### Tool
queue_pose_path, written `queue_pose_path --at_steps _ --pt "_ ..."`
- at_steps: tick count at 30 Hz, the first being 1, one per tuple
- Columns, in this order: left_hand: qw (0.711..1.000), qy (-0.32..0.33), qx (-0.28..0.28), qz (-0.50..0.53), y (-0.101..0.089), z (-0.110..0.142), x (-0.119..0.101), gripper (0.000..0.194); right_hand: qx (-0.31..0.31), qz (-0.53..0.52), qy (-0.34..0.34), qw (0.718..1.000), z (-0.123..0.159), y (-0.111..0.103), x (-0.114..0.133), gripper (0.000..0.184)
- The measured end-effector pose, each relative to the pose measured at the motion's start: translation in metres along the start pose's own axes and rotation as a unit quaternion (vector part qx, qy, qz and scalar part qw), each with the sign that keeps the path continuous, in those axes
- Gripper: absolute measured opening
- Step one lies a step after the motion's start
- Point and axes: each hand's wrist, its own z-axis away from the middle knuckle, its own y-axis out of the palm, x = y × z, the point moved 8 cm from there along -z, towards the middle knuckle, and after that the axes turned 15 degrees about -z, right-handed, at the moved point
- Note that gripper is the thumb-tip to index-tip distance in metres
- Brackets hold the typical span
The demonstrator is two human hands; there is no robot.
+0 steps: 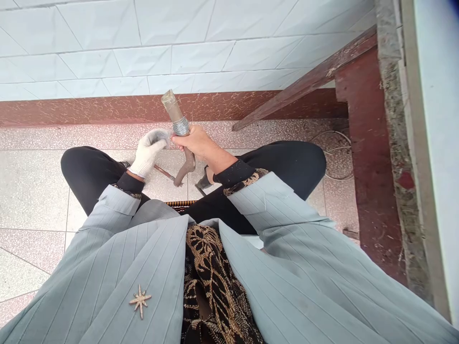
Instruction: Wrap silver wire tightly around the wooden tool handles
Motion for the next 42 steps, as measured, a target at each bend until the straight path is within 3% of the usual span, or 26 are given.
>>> queue_pose_path --at_steps 3,8,13,17,21,23,25,29,32,35,38,40,42 --pt "0.999 -0.003 0.001 0.039 -0.001 0.000 -0.001 0.038 -0.051 0.002 0.007 0.999 0.002 -0.005 0.001 0.020" --pt "0.995 -0.014 0.010 0.096 0.000 0.001 -0.003 0.044 -0.033 -0.006 0.002 0.999 0.002 0.000 0.003 0.022" --pt "0.997 0.007 0.010 0.075 0.001 0.000 0.000 0.050 -0.045 -0.002 0.010 0.999 0.004 0.000 0.005 0.023" --pt "0.998 0.014 -0.024 -0.049 -0.005 -0.002 0.010 0.037 -0.037 -0.009 0.008 0.999 0.006 0.001 0.008 0.024" --pt "0.962 0.058 -0.091 -0.249 -0.019 -0.003 -0.004 0.037 -0.028 -0.009 0.014 0.999 0.003 -0.001 0.005 0.027" --pt "0.942 0.112 -0.062 -0.310 -0.015 -0.003 -0.021 0.036 -0.022 -0.012 0.014 1.000 0.002 -0.001 0.004 0.027" --pt "0.930 0.155 -0.004 -0.334 -0.005 -0.002 -0.036 0.023 -0.014 -0.011 0.016 1.000 0.002 0.000 0.006 0.027" --pt "0.936 0.174 0.076 -0.295 0.002 0.004 -0.052 0.027 -0.030 -0.021 0.055 0.998 0.006 -0.008 0.018 0.023" --pt "0.951 0.144 0.153 -0.225 0.004 0.009 -0.047 0.032 -0.051 -0.063 0.071 0.994 0.012 -0.025 0.036 0.019" --pt "0.960 0.053 0.145 -0.234 -0.010 0.005 -0.024 0.029 -0.035 -0.107 0.058 0.992 0.016 -0.041 0.054 0.019" --pt "0.927 -0.032 0.151 -0.342 -0.019 -0.001 0.007 0.024 0.017 -0.122 0.042 0.992 0.020 -0.047 0.064 0.023" --pt "0.921 -0.052 0.131 -0.364 -0.024 -0.005 0.017 0.022 0.043 -0.104 0.040 0.993 0.022 -0.047 0.065 0.021" --pt "0.935 -0.054 0.118 -0.331 -0.025 -0.007 0.020 0.019 0.057 -0.073 0.035 0.995 0.022 -0.044 0.064 0.015"
